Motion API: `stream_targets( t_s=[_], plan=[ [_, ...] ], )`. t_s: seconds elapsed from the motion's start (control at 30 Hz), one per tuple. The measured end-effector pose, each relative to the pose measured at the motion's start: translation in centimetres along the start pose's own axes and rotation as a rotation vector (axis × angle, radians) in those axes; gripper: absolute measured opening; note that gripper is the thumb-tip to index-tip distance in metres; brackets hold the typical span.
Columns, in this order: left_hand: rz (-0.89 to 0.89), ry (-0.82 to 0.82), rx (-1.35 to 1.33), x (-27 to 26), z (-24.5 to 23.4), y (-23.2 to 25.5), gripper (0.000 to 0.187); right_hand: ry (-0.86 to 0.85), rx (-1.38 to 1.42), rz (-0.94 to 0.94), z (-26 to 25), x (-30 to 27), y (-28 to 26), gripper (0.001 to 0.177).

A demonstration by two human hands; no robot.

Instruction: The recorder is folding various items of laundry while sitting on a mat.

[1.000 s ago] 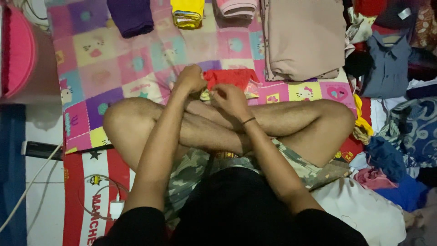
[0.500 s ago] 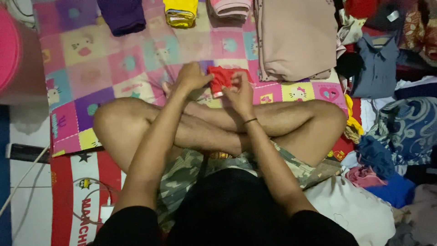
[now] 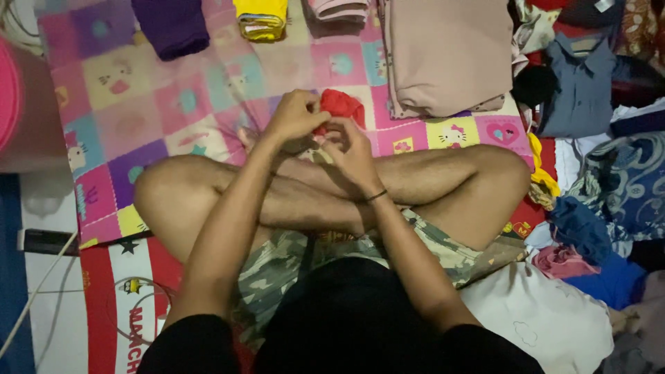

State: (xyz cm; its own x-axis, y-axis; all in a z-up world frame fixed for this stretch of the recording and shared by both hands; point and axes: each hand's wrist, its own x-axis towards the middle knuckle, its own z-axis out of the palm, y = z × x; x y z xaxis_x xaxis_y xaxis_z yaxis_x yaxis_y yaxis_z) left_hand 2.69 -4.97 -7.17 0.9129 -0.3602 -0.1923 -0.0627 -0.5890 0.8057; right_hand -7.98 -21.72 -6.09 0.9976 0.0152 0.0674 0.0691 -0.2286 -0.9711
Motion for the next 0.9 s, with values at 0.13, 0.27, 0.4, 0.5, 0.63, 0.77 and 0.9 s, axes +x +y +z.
stream_targets(
  t_s=[0.13, 0.27, 0.4, 0.5, 0.63, 0.77, 0.9],
  plan=[
    [-0.027, -0.213, -0.276, -0.9, 0.3, 1.1, 0.031, 0.066, 0.222, 0.277, -1.5, -0.5, 3.8, 0.042],
    [0.101, -0.097, -0.28, -0.3, 2.6, -0.1, 0.029, 0.157, 0.057, 0.419, -3.3, -1.1, 5.9, 0.047],
    [0.048, 0.007, 0.075, 0.4, 5.6, -2.7, 0.055, 0.234, -0.095, 0.274, -4.1, -1.7, 5.9, 0.039],
    [-0.01, -0.007, 0.003, 0.4, 6.8, -2.2, 0.052, 0.279, -0.225, 0.189, -3.9, -1.3, 6.3, 0.046],
    [0.01, -0.107, 0.066, 0.5, 6.6, -1.9, 0.043, 0.317, -0.077, 0.065, -4.0, -0.7, 5.8, 0.054],
    [-0.104, -0.202, -0.297, -0.3, 5.5, -0.2, 0.038, 0.315, -0.236, 0.13, -4.3, -1.4, 5.5, 0.037],
    [0.096, 0.012, -0.232, 0.1, 6.5, -1.4, 0.043, 0.16, -0.537, -0.041, -3.5, -0.6, 2.4, 0.037]
  ],
)
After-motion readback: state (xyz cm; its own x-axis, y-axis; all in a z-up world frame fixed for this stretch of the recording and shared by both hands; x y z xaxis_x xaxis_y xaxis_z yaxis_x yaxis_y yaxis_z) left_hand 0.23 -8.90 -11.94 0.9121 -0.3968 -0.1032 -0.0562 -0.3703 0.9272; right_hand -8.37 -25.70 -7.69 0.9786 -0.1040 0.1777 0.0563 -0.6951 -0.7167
